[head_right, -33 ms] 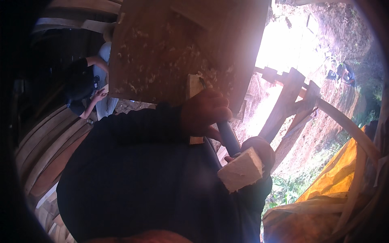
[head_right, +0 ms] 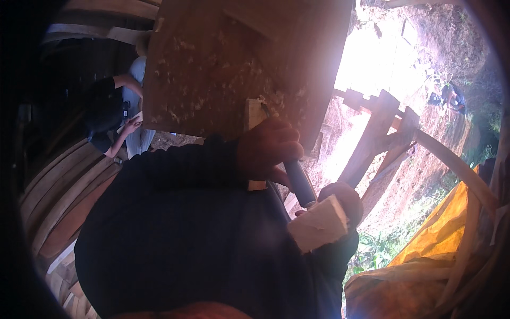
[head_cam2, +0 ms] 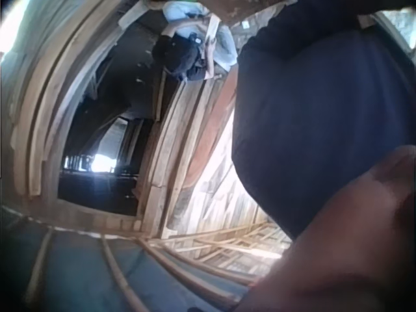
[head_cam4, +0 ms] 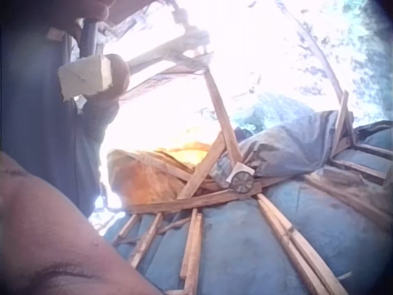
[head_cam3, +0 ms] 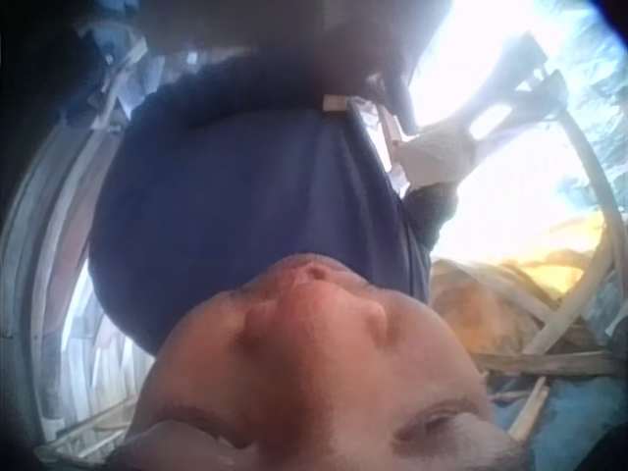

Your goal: The person uses a chisel and a mallet to carve a rectangular piece of wood held against a wooden workbench. They repeatedly strike the chisel to remove wood shavings and shape the block, occasionally rotating the wood to work on different sides.

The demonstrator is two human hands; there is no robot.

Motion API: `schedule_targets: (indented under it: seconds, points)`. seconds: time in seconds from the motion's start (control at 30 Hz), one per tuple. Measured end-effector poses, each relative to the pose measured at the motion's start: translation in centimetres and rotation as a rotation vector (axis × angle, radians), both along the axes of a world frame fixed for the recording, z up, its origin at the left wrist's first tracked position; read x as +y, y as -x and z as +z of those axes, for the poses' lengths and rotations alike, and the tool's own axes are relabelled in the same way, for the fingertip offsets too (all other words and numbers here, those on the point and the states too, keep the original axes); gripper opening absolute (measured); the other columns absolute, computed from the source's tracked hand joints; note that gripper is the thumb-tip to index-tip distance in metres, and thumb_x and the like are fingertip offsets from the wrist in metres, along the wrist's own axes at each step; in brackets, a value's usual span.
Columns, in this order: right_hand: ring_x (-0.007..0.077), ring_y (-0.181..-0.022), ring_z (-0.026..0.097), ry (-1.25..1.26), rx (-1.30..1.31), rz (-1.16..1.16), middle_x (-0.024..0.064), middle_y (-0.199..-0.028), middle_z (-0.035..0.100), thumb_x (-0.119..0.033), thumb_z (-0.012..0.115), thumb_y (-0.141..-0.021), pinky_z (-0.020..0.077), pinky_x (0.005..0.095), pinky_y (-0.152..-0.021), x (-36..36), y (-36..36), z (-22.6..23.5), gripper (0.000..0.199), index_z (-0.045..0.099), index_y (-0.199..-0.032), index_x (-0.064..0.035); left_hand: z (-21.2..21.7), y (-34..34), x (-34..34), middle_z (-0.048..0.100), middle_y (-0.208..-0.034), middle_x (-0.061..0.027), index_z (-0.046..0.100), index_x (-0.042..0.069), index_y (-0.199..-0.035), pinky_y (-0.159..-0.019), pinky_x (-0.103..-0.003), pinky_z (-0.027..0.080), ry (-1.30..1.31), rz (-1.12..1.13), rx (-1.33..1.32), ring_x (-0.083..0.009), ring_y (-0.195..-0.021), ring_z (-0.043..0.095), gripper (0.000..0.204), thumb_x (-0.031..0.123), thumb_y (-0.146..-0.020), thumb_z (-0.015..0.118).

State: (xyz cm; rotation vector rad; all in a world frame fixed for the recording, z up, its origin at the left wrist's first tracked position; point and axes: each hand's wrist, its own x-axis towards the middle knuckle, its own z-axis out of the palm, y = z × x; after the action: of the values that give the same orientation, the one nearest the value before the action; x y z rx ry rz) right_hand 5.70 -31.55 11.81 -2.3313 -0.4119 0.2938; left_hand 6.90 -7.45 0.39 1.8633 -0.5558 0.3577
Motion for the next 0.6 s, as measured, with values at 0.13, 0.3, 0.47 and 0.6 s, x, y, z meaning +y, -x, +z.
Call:
schedule_targets:
  seconds: [0.13,0.3,0.47,0.6]
  points:
    - [0.0167,-0.083,0.062,-0.154,0.154,-0.111,0.0083,-0.093,0.06,-0.06,0.085,-0.079,0.0503,0.0268,-0.074,0.2,0.8,-0.9,0.082,0.045,-0.121,-0.0028,0.1,-0.5,-0.2,0.057,-0.084,-0.0063,0.055,0.013,-0.095,-0.07,-0.042,0.045,-0.006,0.024,-0.011,-0.0269,-0.077,0.06,0.051,0.053,-0.077,0.082]
    - [0.0205,-0.088,0.063,0.028,0.052,-0.033,0.0085,-0.098,0.058,-0.062,0.082,-0.082,0.0503,0.0279,-0.075,-1.0,0.4,-0.1,0.078,0.049,-0.117,-0.0008,-0.2,-0.1,0.1,0.057,-0.084,-0.0066,0.056,0.012,-0.094,-0.071,-0.041,0.045,-0.027,0.025,0.004,-0.0271,-0.078,0.06,0.052,0.055,-0.077,0.081]
    - [0.0202,-0.09,0.062,0.159,-0.021,0.16,0.0087,-0.1,0.058,-0.041,0.093,-0.075,0.0513,0.0336,-0.078,-1.4,-0.9,-1.2,0.07,0.052,-0.117,-0.003,0.0,0.2,0.1,0.057,-0.086,-0.0066,0.057,0.012,-0.094,-0.075,-0.043,0.044,-0.021,0.004,0.08,-0.0281,-0.082,0.06,0.053,0.056,-0.077,0.081]
    - [0.018,-0.088,0.061,-0.231,0.171,0.079,0.0073,-0.099,0.059,-0.026,0.095,-0.071,0.0511,0.0315,-0.075,-1.2,-1.3,-1.8,0.063,0.054,-0.114,-0.0051,-0.1,-0.7,0.1,0.057,-0.088,-0.006,0.057,0.013,-0.096,-0.078,-0.044,0.044,-0.008,-0.004,0.122,-0.0288,-0.084,0.06,0.054,0.056,-0.076,0.081]
